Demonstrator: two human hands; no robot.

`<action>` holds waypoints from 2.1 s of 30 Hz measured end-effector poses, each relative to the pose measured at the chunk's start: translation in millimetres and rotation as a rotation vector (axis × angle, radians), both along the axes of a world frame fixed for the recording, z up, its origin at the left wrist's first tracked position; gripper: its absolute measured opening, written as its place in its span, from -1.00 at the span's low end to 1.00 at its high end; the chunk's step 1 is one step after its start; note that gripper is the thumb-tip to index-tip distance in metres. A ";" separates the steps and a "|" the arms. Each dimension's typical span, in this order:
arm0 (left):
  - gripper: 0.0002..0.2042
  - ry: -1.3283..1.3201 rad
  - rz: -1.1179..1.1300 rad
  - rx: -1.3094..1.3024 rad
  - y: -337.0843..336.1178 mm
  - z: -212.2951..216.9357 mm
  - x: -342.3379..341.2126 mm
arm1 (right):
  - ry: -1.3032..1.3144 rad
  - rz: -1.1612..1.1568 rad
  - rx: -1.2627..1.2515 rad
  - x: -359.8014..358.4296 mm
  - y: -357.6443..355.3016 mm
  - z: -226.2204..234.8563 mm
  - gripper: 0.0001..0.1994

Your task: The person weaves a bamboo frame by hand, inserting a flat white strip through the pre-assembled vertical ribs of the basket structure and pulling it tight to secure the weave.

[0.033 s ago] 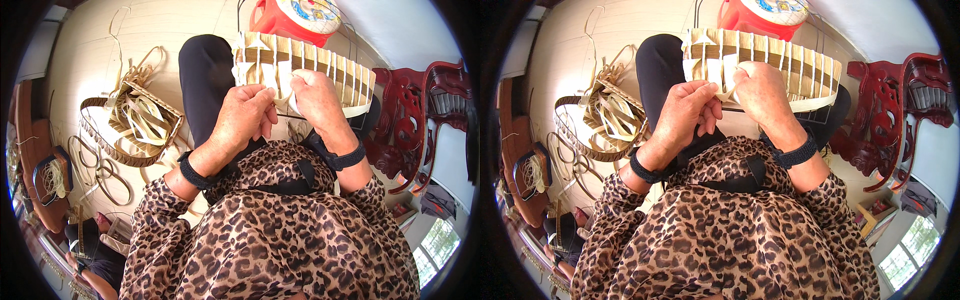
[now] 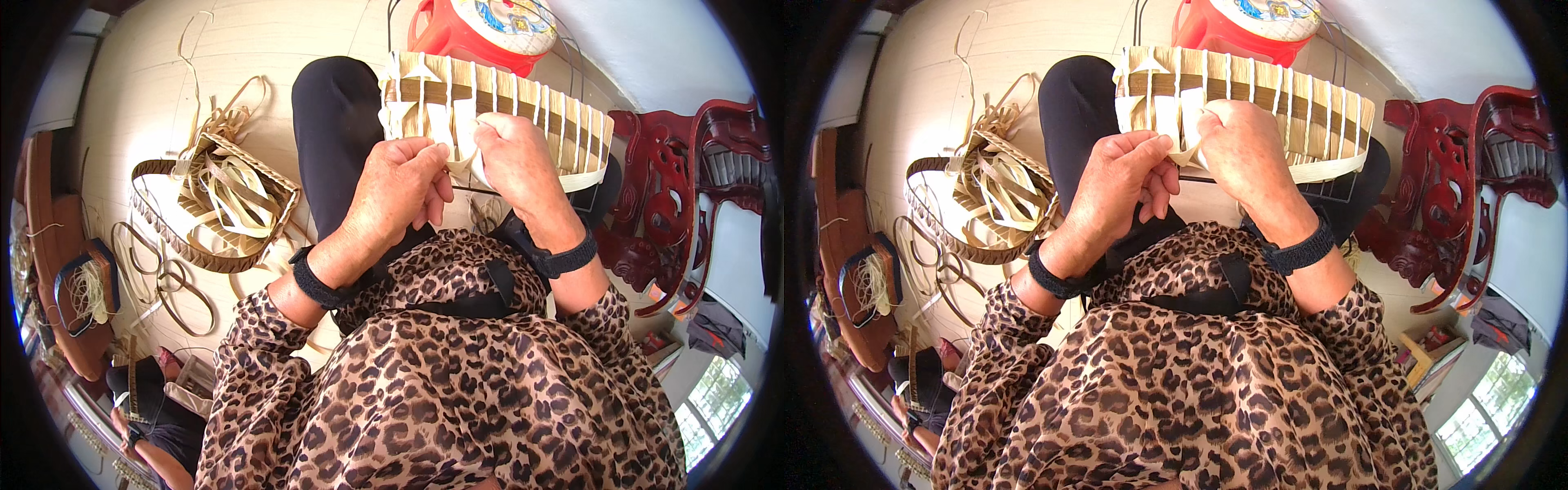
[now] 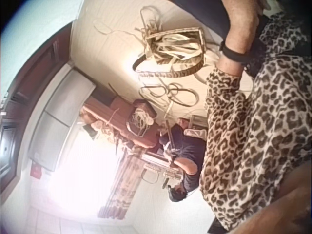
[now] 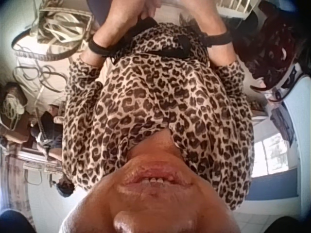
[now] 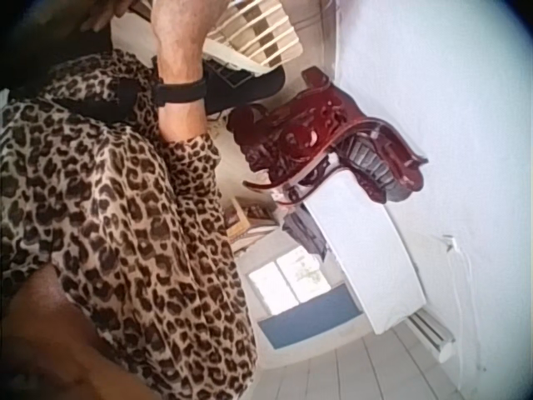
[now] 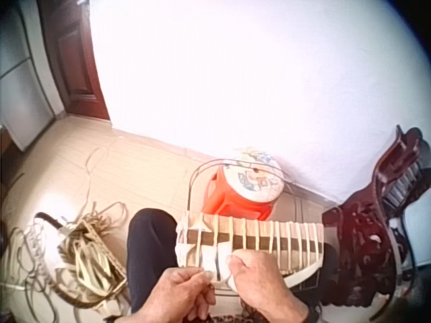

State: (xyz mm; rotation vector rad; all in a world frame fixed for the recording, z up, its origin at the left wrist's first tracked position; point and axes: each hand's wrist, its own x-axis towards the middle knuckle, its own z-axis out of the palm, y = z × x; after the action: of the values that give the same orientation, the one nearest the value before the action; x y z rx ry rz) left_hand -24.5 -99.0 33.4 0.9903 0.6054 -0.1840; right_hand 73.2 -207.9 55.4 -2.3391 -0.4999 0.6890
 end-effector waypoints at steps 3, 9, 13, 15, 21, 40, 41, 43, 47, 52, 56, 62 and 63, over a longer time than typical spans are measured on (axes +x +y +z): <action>-0.75 0.023 -0.027 -0.014 3.4 0.5 0.0 | -0.067 0.024 -0.004 -1.2 0.7 -0.4 -0.76; -0.73 0.106 -0.340 0.581 26.6 15.5 4.8 | -0.059 0.068 -0.024 -6.3 -1.9 0.1 -0.73; -0.84 -0.311 -0.246 1.218 46.0 7.9 25.0 | -0.027 0.088 -0.095 -2.9 0.3 5.0 -0.71; -0.86 -0.440 -0.262 1.332 48.3 10.6 42.9 | 0.001 0.065 -0.091 -2.5 0.9 6.2 -0.69; -0.81 -0.465 -0.485 1.451 46.9 -5.3 83.0 | 0.213 0.104 -0.060 7.3 -0.6 1.8 -0.73; -0.82 -0.361 -1.146 1.777 27.2 49.5 89.9 | 0.772 -0.299 0.272 -1.4 -2.6 13.3 -0.75; -0.83 -0.407 -1.161 1.832 25.8 49.7 90.1 | 0.774 -0.305 0.276 -1.6 -2.9 12.1 -0.75; -0.84 -0.525 -1.123 1.842 27.5 40.7 90.5 | 0.773 -0.351 0.278 -1.4 -4.6 8.3 -0.74; -0.84 -0.595 -1.047 1.743 36.8 35.7 90.9 | 0.761 -0.315 0.285 -1.0 -5.3 6.3 -0.74; -0.82 -0.538 -1.030 1.744 35.9 33.3 95.4 | 0.682 -0.249 0.194 6.9 -1.9 11.2 -0.75; -0.81 -0.496 -1.098 1.668 36.7 38.9 103.4 | 0.509 -0.211 0.077 7.5 0.9 8.2 -0.74; -0.81 -0.511 -1.049 1.620 37.0 33.1 100.7 | 0.275 -0.074 -0.066 12.5 -2.0 2.1 -0.70; -0.81 -0.510 -1.053 1.613 34.9 30.7 99.4 | 0.208 -0.049 -0.106 13.4 -3.3 -0.8 -0.69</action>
State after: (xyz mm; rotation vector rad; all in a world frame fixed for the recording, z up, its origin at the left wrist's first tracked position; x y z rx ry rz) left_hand 75.0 -64.1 64.1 2.7602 -0.4916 -0.3488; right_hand 86.7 -211.1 54.6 -2.3338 -0.3192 0.9437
